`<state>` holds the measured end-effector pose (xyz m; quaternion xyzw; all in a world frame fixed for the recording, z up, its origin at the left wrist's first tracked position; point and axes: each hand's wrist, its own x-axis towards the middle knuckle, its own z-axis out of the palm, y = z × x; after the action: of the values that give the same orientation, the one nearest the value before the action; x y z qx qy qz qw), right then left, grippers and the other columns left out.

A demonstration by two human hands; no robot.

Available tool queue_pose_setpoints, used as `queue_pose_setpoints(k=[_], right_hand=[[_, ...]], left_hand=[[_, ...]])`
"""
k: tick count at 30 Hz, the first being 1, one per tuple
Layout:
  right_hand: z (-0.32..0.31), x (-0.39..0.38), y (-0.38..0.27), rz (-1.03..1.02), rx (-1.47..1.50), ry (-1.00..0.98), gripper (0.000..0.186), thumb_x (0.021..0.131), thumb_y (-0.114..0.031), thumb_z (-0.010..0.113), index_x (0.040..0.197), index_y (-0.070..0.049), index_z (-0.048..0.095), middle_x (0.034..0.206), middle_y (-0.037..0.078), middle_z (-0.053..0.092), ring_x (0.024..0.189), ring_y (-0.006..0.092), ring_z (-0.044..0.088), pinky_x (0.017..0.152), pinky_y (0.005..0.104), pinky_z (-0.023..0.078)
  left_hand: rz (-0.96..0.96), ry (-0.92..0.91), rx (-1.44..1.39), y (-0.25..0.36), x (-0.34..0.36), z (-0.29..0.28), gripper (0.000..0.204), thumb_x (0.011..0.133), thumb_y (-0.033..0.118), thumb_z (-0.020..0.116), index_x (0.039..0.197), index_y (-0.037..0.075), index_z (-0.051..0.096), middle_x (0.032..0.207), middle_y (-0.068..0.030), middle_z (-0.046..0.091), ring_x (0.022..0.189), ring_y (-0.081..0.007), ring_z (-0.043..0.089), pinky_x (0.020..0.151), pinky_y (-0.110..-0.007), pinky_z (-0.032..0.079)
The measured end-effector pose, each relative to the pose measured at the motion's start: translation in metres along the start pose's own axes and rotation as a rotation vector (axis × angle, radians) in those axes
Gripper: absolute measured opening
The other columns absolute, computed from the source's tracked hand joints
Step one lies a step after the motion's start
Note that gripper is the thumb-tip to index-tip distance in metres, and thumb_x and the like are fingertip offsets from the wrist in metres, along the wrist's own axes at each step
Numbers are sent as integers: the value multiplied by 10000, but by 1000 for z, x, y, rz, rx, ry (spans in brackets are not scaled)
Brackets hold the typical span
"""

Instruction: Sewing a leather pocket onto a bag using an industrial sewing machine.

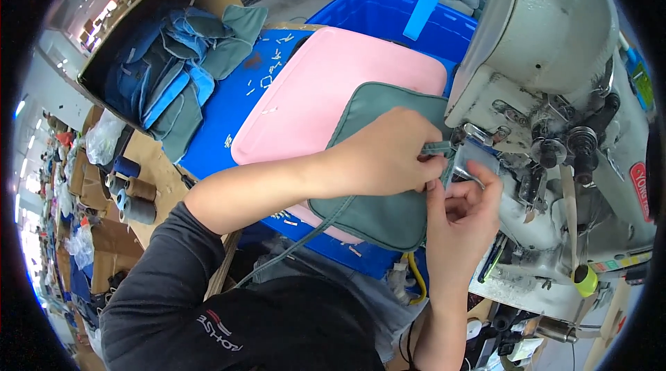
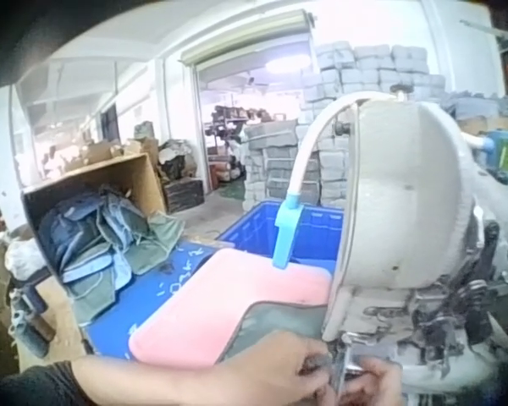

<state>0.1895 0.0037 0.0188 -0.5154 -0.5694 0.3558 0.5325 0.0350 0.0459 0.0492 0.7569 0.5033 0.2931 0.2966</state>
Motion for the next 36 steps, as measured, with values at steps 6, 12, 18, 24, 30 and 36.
queue_pose_setpoints(k=[6,12,18,24,30,36], right_hand=[[-6,6,-4,-70,-260,-45,330,838,43,634,1152,6,541,624,59,570,524,89,542,506,252,443],[-11,10,-11,-148,-379,-41,114,852,10,625,966,9,632,627,81,589,507,112,556,499,260,443],[-19,10,-10,-250,-453,-145,73,852,-39,678,853,2,618,660,89,633,528,150,604,505,276,465],[-25,4,-8,-211,-435,-152,81,851,-15,664,909,4,611,719,91,599,566,163,592,551,271,468],[-47,-17,-11,-168,-566,-52,235,848,-12,658,1073,23,598,814,109,550,612,182,579,572,274,468],[-70,-85,38,-116,-1017,-362,438,825,-56,648,1232,45,524,1085,208,517,885,364,571,757,427,493]], left_hand=[[-100,17,-188,-6,-2,3,147,858,115,648,807,-22,660,597,-66,610,568,-83,558,539,-271,444],[-5,49,-182,-13,0,6,145,836,126,674,835,-19,665,640,-72,623,580,-92,559,548,-276,446],[79,47,-75,-19,5,6,172,834,160,675,867,-9,669,699,-106,642,584,-163,573,560,-311,450],[126,-3,-116,-17,5,-1,157,841,160,681,899,13,674,753,-111,658,611,-170,575,576,-310,447],[99,-76,-275,-27,6,2,138,865,136,674,900,3,670,771,-67,654,673,-101,567,597,-278,448],[59,-135,-347,-27,8,5,122,869,113,675,890,-6,659,783,-36,640,722,-70,563,631,-246,460]])
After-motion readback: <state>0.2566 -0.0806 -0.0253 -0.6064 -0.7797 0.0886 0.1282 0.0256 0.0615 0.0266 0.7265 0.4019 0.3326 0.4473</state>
